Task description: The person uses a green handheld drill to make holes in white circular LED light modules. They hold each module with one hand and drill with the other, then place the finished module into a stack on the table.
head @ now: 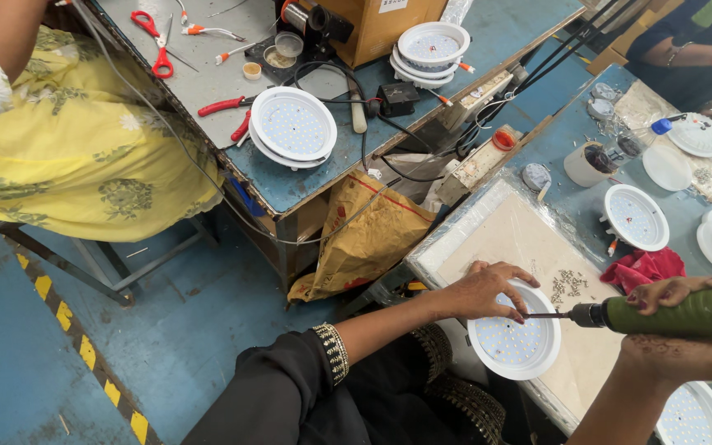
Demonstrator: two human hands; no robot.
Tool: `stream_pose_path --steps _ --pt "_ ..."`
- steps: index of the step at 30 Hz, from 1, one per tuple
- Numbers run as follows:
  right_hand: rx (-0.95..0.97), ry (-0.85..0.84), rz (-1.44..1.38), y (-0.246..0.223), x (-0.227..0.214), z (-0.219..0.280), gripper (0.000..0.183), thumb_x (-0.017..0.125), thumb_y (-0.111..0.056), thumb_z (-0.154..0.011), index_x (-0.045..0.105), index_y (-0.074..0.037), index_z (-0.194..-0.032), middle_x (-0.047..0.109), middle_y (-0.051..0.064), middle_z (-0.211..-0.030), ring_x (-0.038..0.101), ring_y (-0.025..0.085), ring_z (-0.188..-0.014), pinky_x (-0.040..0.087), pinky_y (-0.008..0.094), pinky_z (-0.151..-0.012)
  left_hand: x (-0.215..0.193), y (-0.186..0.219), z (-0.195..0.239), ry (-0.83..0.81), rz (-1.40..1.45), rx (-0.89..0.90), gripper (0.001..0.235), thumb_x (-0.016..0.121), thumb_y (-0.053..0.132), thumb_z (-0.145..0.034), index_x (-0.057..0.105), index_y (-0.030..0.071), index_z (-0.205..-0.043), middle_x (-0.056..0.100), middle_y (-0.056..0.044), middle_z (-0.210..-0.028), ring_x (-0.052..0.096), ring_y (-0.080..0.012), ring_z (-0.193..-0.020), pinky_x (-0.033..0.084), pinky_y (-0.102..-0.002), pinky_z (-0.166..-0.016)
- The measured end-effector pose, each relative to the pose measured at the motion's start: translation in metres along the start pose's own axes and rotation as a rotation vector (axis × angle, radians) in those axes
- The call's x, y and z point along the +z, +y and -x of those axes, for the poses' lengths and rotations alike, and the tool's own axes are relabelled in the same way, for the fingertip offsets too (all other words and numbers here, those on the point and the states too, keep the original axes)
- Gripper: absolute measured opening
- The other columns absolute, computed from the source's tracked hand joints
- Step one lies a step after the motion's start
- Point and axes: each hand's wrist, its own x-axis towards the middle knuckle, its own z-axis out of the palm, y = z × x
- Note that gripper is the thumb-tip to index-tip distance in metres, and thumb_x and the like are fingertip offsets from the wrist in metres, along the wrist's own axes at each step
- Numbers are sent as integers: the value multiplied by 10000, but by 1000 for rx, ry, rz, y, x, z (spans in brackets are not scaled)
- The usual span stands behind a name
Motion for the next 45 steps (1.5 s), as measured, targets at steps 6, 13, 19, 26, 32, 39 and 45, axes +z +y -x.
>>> stream_pose_path --steps 6,13,19,26,32,39,45 --pt "6 -10 -39 0 8 -1 504 270 -444 -1120 463 22 -1119 443 200 -720 429 320 -555 398 408 -560 -9 11 3 -19 -52 -1 196 839 444 -720 834 258 -781 599 34 -1446 442 -148 -1424 234 -511 -1134" --pt "-4 26 -56 6 18 -2 555 275 -490 -1109 458 34 -1094 446 185 -741 479 317 -576 407 409 -545 -14 15 3 -34 -85 15 249 856 454 -682 805 221 -754 586 19 -1448 432 -159 -1421 223 -513 -1140" --pt "-48 45 32 5 26 -3 555 313 -496 -1131 444 39 -1065 416 164 -751 453 284 -581 391 386 -521 -12 12 3 -29 -79 15 197 841 441 -717 806 250 -751 587 31 -1451 426 -165 -1432 208 -530 -1149" --pt "-40 2 129 1 36 1 697 303 -662 -1039 455 18 -1066 410 157 -706 440 272 -531 406 380 -517 -12 14 5 -5 -119 54 219 844 442 -714 781 233 -727 595 25 -1443 420 -176 -1442 212 -549 -1164" --pt "-59 38 158 4 40 2 765 317 -717 -1026 438 38 -1072 393 160 -728 423 275 -563 393 374 -512 -13 14 5 -12 -138 59 225 853 429 -712 769 220 -721 586 19 -1444 405 -183 -1453 208 -559 -1162" --pt "-222 -72 287 7 49 -4 812 348 -782 -968 474 14 -1069 457 108 -717 536 244 -553 484 355 -462 -7 -7 0 151 73 152 621 877 443 -680 692 115 -1173 556 -134 -1378 452 -318 -1364 356 -535 -1118" --pt "-192 24 117 -14 52 -7 757 359 -715 -1040 474 30 -1112 492 123 -717 522 234 -510 449 335 -415 0 -29 -4 202 183 -60 429 785 238 -884 572 6 -1176 535 -164 -1142 618 -282 -1008 523 -372 -892"
